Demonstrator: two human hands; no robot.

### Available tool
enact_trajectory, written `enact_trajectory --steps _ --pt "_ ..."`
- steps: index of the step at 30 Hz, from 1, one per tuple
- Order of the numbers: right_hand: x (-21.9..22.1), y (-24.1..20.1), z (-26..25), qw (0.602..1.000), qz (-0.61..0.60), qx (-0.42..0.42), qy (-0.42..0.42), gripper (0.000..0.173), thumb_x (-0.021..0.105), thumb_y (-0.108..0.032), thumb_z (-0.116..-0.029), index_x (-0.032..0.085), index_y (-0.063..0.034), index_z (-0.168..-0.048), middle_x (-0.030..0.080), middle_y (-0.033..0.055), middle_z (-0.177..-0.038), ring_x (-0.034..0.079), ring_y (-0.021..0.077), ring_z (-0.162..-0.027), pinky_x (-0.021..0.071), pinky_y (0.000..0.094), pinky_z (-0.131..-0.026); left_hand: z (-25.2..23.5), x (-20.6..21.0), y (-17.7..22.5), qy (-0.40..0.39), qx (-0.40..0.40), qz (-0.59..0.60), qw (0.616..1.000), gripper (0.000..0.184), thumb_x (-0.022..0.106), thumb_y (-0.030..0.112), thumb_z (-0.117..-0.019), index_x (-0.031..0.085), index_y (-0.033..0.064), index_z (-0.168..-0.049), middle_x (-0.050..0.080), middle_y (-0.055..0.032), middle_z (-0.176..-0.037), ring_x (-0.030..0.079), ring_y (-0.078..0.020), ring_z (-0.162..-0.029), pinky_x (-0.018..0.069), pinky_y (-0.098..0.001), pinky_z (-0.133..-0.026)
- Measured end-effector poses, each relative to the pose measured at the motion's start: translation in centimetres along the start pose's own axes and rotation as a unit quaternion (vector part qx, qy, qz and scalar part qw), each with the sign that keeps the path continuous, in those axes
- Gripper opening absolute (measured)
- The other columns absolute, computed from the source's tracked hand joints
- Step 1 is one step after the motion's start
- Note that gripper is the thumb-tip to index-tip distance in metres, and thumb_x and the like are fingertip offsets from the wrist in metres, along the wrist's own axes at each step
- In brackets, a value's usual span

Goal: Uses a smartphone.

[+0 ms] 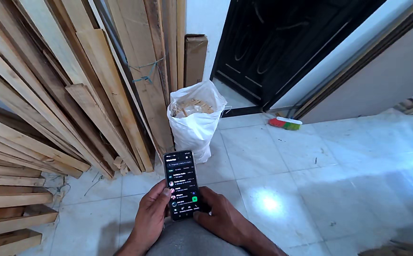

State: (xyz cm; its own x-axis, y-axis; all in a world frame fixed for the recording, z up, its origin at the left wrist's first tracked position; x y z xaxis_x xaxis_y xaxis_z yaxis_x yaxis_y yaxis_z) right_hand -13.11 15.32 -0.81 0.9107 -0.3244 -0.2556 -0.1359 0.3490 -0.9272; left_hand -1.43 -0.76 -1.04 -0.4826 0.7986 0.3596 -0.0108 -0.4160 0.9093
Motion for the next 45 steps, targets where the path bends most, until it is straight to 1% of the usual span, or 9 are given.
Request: enact_trajectory --steps 13,30,33,39,42,45 --pt "-0.04 -0.15 -0.10 1.000 -0.004 0.002 0.003 0.038 0.066 -0.025 -0.0937 0.057 -0.0098 -0.127 0.074 0.0003 -0.108 0.072 0.0105 -0.097 0.0618 0.0353 -0.086 -0.05 -0.01 0.28 0.001 -0.003 -0.003 1.000 0.038 0.038 0.013 -0.1086 0.056 -0.0064 -0.135 0.069 -0.0234 -0.116 0.072 -0.0313 -0.100 0.0623 -0.0478 -0.086" --pt "0.11 0.17 -0.08 1.000 -0.019 0.000 0.001 0.038 0.066 -0.024 -0.0946 0.057 -0.0095 -0.128 0.074 0.0002 -0.110 0.072 0.0106 -0.100 0.0620 0.0351 -0.088 -0.06 -0.13 -0.20 0.004 -0.006 0.004 1.000 0.038 0.038 0.012 -0.1088 0.056 -0.0072 -0.136 0.069 -0.0238 -0.117 0.072 -0.0320 -0.100 0.0623 -0.0480 -0.087" --pt "0.08 0.18 -0.06 1.000 -0.014 -0.002 0.002 0.037 0.065 -0.022 -0.0940 0.057 -0.0090 -0.128 0.074 0.0006 -0.111 0.072 0.0106 -0.100 0.0619 0.0349 -0.088 -0.04 -0.18 -0.34 0.009 -0.009 0.000 1.000 0.037 0.039 0.013 -0.1085 0.056 -0.0063 -0.135 0.070 -0.0225 -0.114 0.072 -0.0301 -0.097 0.0625 -0.0459 -0.085" --pt "0.02 0.16 -0.04 1.000 -0.011 0.000 0.001 0.036 0.063 -0.017 -0.0929 0.058 -0.0090 -0.128 0.074 0.0008 -0.111 0.072 0.0107 -0.101 0.0615 0.0349 -0.088 -0.07 -0.15 -0.41 0.008 -0.010 0.004 1.000 0.037 0.038 0.013 -0.1085 0.057 -0.0059 -0.135 0.070 -0.0229 -0.114 0.072 -0.0300 -0.097 0.0625 -0.0456 -0.084" --pt "0.04 0.15 -0.05 1.000 -0.012 0.005 0.005 0.037 0.065 -0.021 -0.0938 0.058 -0.0091 -0.128 0.074 0.0004 -0.110 0.072 0.0102 -0.100 0.0618 0.0347 -0.088 -0.09 -0.14 -0.38 0.007 -0.011 0.005 1.000 0.038 0.039 0.013 -0.1085 0.057 -0.0061 -0.135 0.070 -0.0233 -0.115 0.072 -0.0308 -0.099 0.0625 -0.0464 -0.085" --pt "0.09 -0.09 -0.25 0.999 0.005 0.040 0.021 0.045 0.071 -0.036 -0.0923 0.057 -0.0113 -0.128 0.074 -0.0018 -0.108 0.072 0.0085 -0.098 0.0617 0.0348 -0.086 -0.03 0.06 -0.20 -0.001 -0.007 0.001 1.000 0.037 0.040 0.013 -0.1085 0.056 -0.0071 -0.135 0.070 -0.0233 -0.116 0.072 -0.0311 -0.099 0.0627 -0.0471 -0.086"
Point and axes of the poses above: each hand's wrist, its own z-axis away from the middle knuckle, its own x-axis out of the palm, y = z × x, the point moved 4 cm from there along -z, towards the middle knuckle
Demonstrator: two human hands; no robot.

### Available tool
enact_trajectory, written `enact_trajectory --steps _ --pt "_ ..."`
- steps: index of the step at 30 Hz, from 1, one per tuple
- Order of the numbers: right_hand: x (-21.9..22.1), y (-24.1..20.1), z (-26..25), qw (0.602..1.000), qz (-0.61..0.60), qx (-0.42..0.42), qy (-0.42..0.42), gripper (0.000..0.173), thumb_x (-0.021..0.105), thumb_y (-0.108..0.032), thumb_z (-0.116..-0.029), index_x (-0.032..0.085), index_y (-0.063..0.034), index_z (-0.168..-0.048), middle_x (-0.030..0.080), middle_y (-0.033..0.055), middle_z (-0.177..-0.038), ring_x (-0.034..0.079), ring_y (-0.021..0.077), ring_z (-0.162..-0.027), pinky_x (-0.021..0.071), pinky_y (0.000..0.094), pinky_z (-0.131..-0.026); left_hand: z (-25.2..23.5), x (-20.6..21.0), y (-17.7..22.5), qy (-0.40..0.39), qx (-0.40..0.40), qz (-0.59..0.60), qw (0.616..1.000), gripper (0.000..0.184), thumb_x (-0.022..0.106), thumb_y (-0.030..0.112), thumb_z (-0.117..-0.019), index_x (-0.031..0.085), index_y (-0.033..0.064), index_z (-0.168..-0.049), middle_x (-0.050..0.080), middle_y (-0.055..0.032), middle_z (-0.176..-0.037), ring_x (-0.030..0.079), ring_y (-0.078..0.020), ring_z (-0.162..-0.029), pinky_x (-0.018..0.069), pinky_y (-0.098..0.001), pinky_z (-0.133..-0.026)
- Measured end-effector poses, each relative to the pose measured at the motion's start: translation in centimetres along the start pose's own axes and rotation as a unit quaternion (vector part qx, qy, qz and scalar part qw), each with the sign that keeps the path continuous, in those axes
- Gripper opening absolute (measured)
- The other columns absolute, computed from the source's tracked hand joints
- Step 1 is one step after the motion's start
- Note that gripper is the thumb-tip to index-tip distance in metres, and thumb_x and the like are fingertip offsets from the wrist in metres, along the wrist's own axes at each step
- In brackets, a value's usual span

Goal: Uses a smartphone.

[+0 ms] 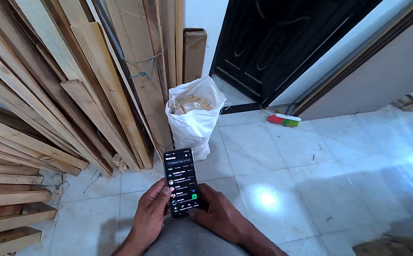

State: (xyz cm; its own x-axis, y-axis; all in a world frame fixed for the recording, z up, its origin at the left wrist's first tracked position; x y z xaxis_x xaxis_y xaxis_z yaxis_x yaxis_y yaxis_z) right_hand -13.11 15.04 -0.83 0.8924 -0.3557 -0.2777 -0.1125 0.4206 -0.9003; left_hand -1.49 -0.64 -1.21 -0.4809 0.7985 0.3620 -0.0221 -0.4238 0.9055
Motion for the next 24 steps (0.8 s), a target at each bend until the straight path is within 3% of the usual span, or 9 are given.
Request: enact_trajectory --steps 3,7,13,24 --pt "0.1 -0.5 -0.3 0.998 0.036 0.053 0.026 0.055 0.072 -0.048 -0.0880 0.056 -0.0121 -0.127 0.072 -0.0021 -0.103 0.071 0.0089 -0.095 0.0609 0.0361 -0.084 0.1 0.4 0.3 -0.006 -0.001 -0.031 1.000 0.036 0.042 0.013 -0.1079 0.058 -0.0059 -0.135 0.071 -0.0204 -0.113 0.073 -0.0280 -0.096 0.0635 -0.0428 -0.082" --pt "0.0 -1.1 -0.6 0.991 0.079 0.105 0.037 0.058 0.073 -0.049 -0.0859 0.056 -0.0123 -0.128 0.072 -0.0001 -0.104 0.071 0.0123 -0.097 0.0594 0.0388 -0.086 0.1 0.6 0.4 -0.011 -0.005 -0.038 0.999 0.036 0.042 0.013 -0.1081 0.057 -0.0055 -0.136 0.071 -0.0202 -0.114 0.073 -0.0286 -0.097 0.0639 -0.0438 -0.083" --pt "0.1 -0.4 -0.3 0.999 0.032 0.032 0.028 0.055 0.072 -0.047 -0.0897 0.056 -0.0108 -0.127 0.072 -0.0013 -0.104 0.071 0.0087 -0.094 0.0607 0.0347 -0.084 0.1 0.3 0.3 -0.002 -0.006 -0.022 1.000 0.037 0.039 0.012 -0.1085 0.057 -0.0057 -0.135 0.071 -0.0204 -0.112 0.073 -0.0272 -0.095 0.0635 -0.0427 -0.081" --pt "0.1 -0.1 -0.2 0.999 0.027 0.011 0.020 0.051 0.071 -0.043 -0.0915 0.056 -0.0107 -0.128 0.073 -0.0010 -0.104 0.071 0.0086 -0.095 0.0608 0.0347 -0.084 0.0 -0.1 -0.1 -0.012 -0.003 -0.010 1.000 0.037 0.039 0.013 -0.1088 0.057 -0.0060 -0.135 0.070 -0.0224 -0.114 0.072 -0.0294 -0.098 0.0629 -0.0445 -0.084"
Point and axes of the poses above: each hand's wrist, its own z-axis away from the middle knuckle, its own x-axis out of the palm, y = z × x, the point moved 4 cm from there along -z, towards the middle knuckle
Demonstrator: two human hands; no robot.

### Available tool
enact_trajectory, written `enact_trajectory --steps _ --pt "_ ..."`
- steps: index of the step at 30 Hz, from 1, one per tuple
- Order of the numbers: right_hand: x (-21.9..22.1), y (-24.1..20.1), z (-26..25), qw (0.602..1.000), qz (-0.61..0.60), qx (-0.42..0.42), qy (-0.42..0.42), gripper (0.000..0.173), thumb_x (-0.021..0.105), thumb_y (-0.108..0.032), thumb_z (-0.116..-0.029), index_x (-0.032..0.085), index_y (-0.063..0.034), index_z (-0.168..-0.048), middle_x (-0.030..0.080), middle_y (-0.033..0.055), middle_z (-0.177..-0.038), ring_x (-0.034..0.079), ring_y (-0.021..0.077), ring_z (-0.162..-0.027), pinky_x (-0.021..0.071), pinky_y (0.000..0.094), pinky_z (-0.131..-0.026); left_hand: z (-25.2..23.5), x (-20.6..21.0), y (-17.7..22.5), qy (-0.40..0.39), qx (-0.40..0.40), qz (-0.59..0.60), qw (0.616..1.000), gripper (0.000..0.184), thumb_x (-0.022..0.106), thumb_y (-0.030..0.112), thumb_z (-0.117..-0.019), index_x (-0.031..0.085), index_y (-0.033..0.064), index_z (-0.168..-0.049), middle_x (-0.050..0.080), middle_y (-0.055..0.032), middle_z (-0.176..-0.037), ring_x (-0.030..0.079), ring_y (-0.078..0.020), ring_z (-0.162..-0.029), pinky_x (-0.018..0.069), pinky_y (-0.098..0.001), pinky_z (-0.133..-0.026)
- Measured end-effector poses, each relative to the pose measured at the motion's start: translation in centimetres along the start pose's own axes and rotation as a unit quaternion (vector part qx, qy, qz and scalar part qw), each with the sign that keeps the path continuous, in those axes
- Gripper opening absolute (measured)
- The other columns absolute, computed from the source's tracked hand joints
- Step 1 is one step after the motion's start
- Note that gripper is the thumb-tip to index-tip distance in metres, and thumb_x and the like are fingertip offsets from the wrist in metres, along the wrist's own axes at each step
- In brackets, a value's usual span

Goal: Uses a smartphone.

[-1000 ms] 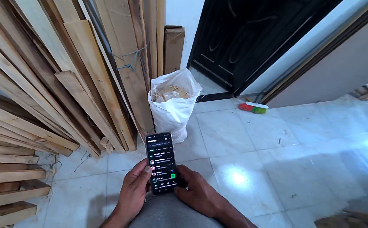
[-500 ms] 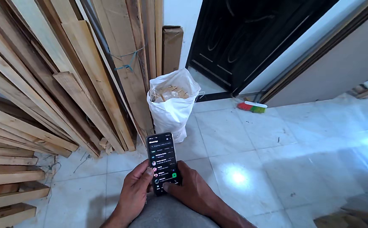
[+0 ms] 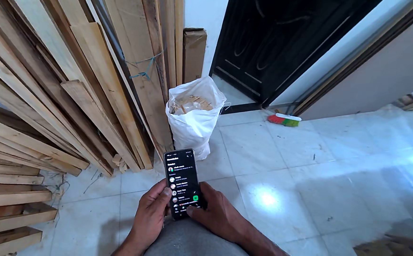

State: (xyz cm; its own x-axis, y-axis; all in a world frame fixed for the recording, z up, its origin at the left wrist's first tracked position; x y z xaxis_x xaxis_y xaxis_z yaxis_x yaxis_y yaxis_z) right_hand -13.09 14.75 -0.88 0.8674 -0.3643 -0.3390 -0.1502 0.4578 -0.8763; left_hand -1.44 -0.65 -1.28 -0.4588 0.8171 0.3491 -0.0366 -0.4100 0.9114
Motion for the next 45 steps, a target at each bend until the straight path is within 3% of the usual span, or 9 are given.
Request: enact_trajectory --steps 45 --pt "-0.15 0.44 0.04 1.000 -0.025 -0.013 -0.001 0.046 0.069 -0.040 -0.0936 0.057 -0.0107 -0.126 0.073 -0.0014 -0.104 0.072 0.0086 -0.095 0.0615 0.0350 -0.084 -0.22 0.18 -0.05 -0.002 -0.014 0.003 1.000 0.037 0.040 0.014 -0.1086 0.058 -0.0055 -0.135 0.070 -0.0223 -0.114 0.072 -0.0294 -0.097 0.0631 -0.0452 -0.083"
Point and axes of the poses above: each hand's wrist, its own z-axis away from the middle knuckle, its own x-axis out of the palm, y = z × x, the point moved 4 cm from there along -z, towards the middle knuckle
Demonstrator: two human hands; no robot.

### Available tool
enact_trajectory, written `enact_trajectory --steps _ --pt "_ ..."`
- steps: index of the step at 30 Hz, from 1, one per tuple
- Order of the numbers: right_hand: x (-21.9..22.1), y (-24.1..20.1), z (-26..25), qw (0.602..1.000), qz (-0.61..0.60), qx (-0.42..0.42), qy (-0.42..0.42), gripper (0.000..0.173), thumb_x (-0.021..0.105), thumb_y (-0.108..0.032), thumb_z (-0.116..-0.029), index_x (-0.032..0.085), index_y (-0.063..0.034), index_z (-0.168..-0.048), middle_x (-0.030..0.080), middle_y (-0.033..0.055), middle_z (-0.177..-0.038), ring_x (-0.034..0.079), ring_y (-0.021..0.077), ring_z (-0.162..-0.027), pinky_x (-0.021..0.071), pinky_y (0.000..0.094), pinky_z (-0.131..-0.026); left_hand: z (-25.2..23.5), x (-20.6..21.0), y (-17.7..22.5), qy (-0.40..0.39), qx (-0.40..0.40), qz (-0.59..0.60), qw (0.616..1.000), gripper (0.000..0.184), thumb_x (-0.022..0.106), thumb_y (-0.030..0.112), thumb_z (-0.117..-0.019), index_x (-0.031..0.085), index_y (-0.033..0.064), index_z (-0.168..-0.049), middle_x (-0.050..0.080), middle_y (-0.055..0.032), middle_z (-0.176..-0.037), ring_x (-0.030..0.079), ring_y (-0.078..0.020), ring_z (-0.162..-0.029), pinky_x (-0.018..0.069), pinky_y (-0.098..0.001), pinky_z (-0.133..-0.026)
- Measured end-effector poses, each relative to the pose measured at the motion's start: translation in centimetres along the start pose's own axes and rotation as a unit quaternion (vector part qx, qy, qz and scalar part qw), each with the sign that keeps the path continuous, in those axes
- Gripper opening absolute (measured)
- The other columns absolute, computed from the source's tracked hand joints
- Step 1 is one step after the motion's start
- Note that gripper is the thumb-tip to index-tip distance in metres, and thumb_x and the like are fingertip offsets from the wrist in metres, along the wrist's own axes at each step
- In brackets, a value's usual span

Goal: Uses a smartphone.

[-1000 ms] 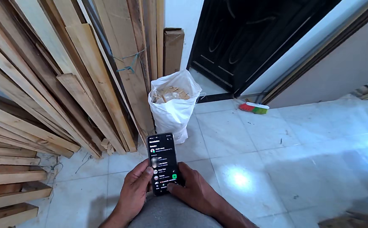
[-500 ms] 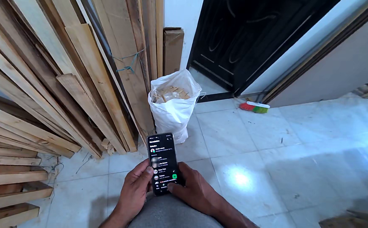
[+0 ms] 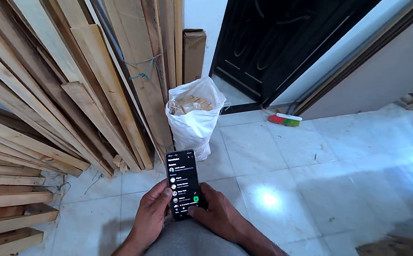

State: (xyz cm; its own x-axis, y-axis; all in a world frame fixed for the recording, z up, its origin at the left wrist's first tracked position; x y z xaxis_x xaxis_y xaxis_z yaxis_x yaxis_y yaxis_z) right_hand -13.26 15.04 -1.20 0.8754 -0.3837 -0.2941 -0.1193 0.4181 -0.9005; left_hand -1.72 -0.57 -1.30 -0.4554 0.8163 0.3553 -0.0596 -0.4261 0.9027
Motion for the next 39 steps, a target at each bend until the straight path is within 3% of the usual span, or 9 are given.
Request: enact_trajectory --steps 14,19,23,28,33,39 --pt "0.2 0.1 0.0 1.000 -0.018 -0.003 0.005 0.043 0.067 -0.041 -0.0956 0.057 -0.0107 -0.124 0.073 -0.0014 -0.101 0.072 0.0086 -0.093 0.0614 0.0344 -0.082 0.1 -0.1 0.0 -0.004 0.007 0.006 1.000 0.037 0.040 0.013 -0.1087 0.058 -0.0062 -0.135 0.070 -0.0227 -0.114 0.072 -0.0298 -0.098 0.0630 -0.0452 -0.084" --pt "-0.1 -1.2 -0.5 0.992 -0.102 -0.034 0.066 0.049 0.065 -0.039 -0.0967 0.055 -0.0042 -0.130 0.073 0.0027 -0.109 0.072 0.0119 -0.099 0.0626 0.0350 -0.086 0.2 0.1 0.1 -0.016 0.014 -0.013 1.000 0.037 0.041 0.013 -0.1083 0.058 -0.0062 -0.135 0.071 -0.0205 -0.114 0.073 -0.0273 -0.096 0.0632 -0.0429 -0.082" --pt "-0.4 -2.6 -1.4 0.980 -0.160 -0.017 0.117 0.041 0.066 -0.037 -0.0959 0.058 -0.0059 -0.122 0.073 0.0028 -0.101 0.072 0.0126 -0.094 0.0622 0.0341 -0.084 0.4 0.5 0.5 -0.032 0.024 -0.030 0.999 0.037 0.041 0.012 -0.1082 0.056 -0.0065 -0.136 0.072 -0.0189 -0.114 0.073 -0.0266 -0.096 0.0634 -0.0431 -0.084" --pt "-0.3 -3.3 -2.1 0.978 -0.132 0.043 0.154 0.035 0.070 -0.035 -0.0928 0.062 -0.0100 -0.115 0.074 -0.0012 -0.091 0.073 0.0085 -0.085 0.0622 0.0309 -0.077 0.6 0.5 0.4 -0.033 0.034 -0.057 0.997 0.037 0.041 0.011 -0.1082 0.056 -0.0056 -0.138 0.071 -0.0183 -0.116 0.072 -0.0264 -0.098 0.0629 -0.0431 -0.085" --pt "0.1 -2.6 -1.7 0.981 -0.144 -0.011 0.131 0.039 0.065 -0.036 -0.0971 0.059 -0.0072 -0.123 0.074 0.0005 -0.099 0.073 0.0102 -0.091 0.0626 0.0320 -0.081 0.5 0.2 0.4 -0.022 0.016 -0.044 0.999 0.037 0.039 0.012 -0.1087 0.057 -0.0053 -0.137 0.071 -0.0193 -0.115 0.073 -0.0275 -0.097 0.0630 -0.0442 -0.084" --pt "0.2 -1.7 -1.0 0.988 -0.134 -0.033 0.067 0.044 0.067 -0.030 -0.0957 0.056 -0.0034 -0.130 0.073 0.0033 -0.111 0.072 0.0117 -0.102 0.0622 0.0339 -0.089 0.1 -0.3 0.0 -0.021 -0.006 -0.006 1.000 0.037 0.038 0.013 -0.1093 0.056 -0.0057 -0.136 0.070 -0.0212 -0.114 0.072 -0.0281 -0.097 0.0629 -0.0437 -0.083"
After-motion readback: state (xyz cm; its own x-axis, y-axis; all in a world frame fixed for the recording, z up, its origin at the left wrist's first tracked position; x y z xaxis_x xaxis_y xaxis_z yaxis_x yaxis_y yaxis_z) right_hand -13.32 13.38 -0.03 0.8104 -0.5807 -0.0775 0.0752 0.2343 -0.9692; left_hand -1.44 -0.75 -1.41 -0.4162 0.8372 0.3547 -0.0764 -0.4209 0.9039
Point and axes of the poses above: each hand's wrist, its own z-axis away from the middle knuckle, its own x-axis out of the palm, y = z × x, the point moved 4 cm from there along -z, towards the middle knuckle
